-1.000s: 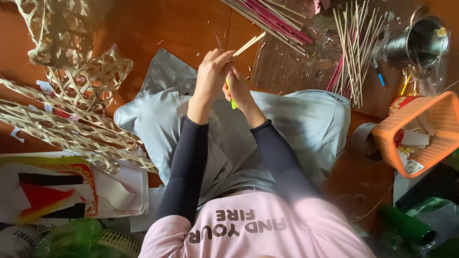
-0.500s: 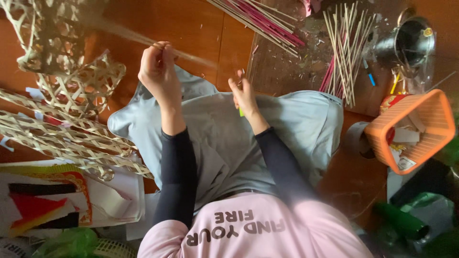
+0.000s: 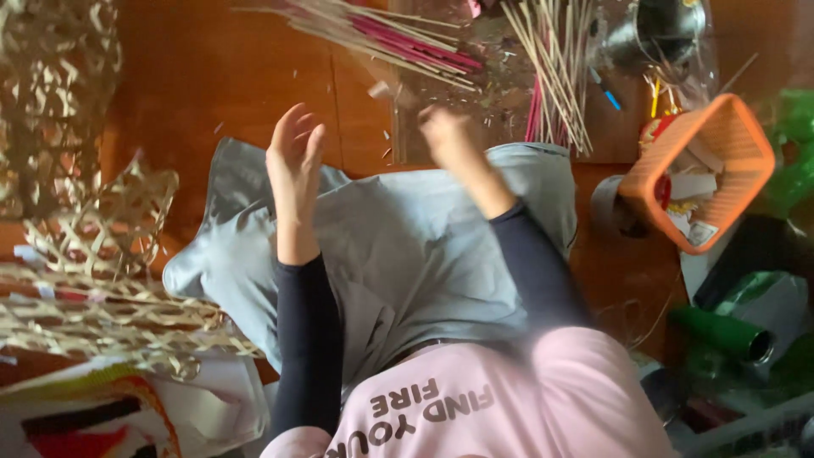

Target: The recorder is using a knife to shave or peel thin strips from a wooden or bamboo stick for crafting.

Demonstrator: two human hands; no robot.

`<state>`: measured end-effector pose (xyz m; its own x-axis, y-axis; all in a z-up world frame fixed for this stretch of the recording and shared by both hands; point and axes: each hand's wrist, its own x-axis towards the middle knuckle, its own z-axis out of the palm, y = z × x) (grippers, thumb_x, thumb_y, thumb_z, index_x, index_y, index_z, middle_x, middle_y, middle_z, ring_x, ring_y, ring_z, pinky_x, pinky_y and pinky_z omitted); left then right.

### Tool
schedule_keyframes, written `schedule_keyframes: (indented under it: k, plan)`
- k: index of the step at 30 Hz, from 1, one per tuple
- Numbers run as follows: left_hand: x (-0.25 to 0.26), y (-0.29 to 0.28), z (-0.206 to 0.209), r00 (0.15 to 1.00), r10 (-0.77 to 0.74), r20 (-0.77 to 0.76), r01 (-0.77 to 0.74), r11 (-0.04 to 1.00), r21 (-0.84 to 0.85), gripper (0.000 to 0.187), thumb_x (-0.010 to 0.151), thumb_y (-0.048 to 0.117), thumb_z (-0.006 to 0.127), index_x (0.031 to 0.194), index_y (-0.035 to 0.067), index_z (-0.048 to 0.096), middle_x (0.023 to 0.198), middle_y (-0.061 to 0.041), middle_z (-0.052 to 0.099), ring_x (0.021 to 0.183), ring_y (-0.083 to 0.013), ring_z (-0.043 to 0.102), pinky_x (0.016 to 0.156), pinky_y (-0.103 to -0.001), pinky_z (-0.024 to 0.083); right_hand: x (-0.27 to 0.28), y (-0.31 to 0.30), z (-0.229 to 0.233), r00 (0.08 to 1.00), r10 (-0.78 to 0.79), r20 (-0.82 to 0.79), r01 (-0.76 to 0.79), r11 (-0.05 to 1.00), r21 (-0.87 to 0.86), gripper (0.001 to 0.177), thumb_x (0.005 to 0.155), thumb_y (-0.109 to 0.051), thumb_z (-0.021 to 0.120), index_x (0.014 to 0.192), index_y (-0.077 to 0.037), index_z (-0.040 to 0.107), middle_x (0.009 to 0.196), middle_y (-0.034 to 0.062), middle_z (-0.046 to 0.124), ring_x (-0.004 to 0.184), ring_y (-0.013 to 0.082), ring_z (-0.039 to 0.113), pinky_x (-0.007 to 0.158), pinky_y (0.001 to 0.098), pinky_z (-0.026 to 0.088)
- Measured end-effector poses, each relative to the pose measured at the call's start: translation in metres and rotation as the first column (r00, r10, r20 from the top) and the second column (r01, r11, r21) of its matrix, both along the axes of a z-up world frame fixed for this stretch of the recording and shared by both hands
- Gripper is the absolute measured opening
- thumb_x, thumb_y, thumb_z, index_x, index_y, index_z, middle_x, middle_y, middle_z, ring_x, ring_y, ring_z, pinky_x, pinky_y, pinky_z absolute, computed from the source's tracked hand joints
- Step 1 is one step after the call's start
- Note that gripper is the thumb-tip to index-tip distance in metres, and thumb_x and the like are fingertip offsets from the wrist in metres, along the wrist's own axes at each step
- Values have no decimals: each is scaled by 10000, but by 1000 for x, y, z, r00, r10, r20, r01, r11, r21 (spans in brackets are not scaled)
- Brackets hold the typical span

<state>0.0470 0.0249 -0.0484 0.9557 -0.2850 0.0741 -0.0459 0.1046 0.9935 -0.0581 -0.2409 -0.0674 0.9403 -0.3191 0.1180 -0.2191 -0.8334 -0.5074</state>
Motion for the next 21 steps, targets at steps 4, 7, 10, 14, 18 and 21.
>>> schedule_keyframes:
  k: [4, 7, 10, 14, 18, 21]
  plan:
    - [3, 0, -8, 999, 42, -10, -41, 994, 101, 367, 1047, 171, 700, 1354, -8, 610, 1176, -61, 718, 985, -116, 697, 798, -251, 565, -43, -150, -22, 962, -257, -96, 234, 951, -204, 104, 991, -139, 631, 978, -41, 663, 776, 200, 662, 730, 416, 668, 596, 538, 502]
    - [3, 0, -10, 987, 75, -141, -37, 966, 257, 330, 1045, 200, 703, 1322, 21, 674, 956, -94, 726, 797, -123, 619, 699, -264, 509, -79, -231, -48, 803, -495, -332, 415, 864, -285, 157, 913, -123, 634, 1037, -67, 712, 963, 250, 712, 924, 446, 681, 777, 530, 543]
    - [2, -2, -17, 998, 55, -18, -46, 941, 335, 289, 1034, 180, 707, 1270, 14, 695, 1028, -72, 750, 869, -103, 674, 734, -244, 543, -87, -259, -61, 708, -567, -420, 451, 822, -349, 191, 905, -172, 704, 1042, -40, 720, 1001, 270, 699, 954, 449, 672, 803, 521, 549]
    - [0, -4, -7, 998, 55, 28, -62, 911, 408, 231, 1004, 148, 714, 1193, 15, 712, 993, -89, 766, 846, -116, 715, 738, -251, 549, -41, -226, -73, 726, -526, -443, 431, 850, -303, 225, 927, -209, 730, 1069, -36, 711, 983, 214, 708, 887, 386, 705, 750, 515, 570]
    - [-1, -6, -2, 995, 16, 101, -58, 905, 422, 195, 986, 113, 718, 1147, 5, 708, 990, -120, 744, 867, -158, 746, 756, -271, 562, 19, -156, -100, 942, -170, -290, 109, 970, -216, 157, 947, -189, 730, 1030, -56, 726, 1003, 185, 715, 921, 368, 705, 806, 481, 571]
    - [1, -3, -15, 989, -9, 150, -62, 886, 459, 180, 992, 121, 721, 1129, 5, 713, 998, -102, 750, 877, -165, 763, 816, -274, 578, 53, -117, -121, 969, -104, -224, 37, 958, -283, 81, 922, -105, 690, 984, -62, 721, 1067, 187, 705, 899, 382, 696, 764, 484, 565]
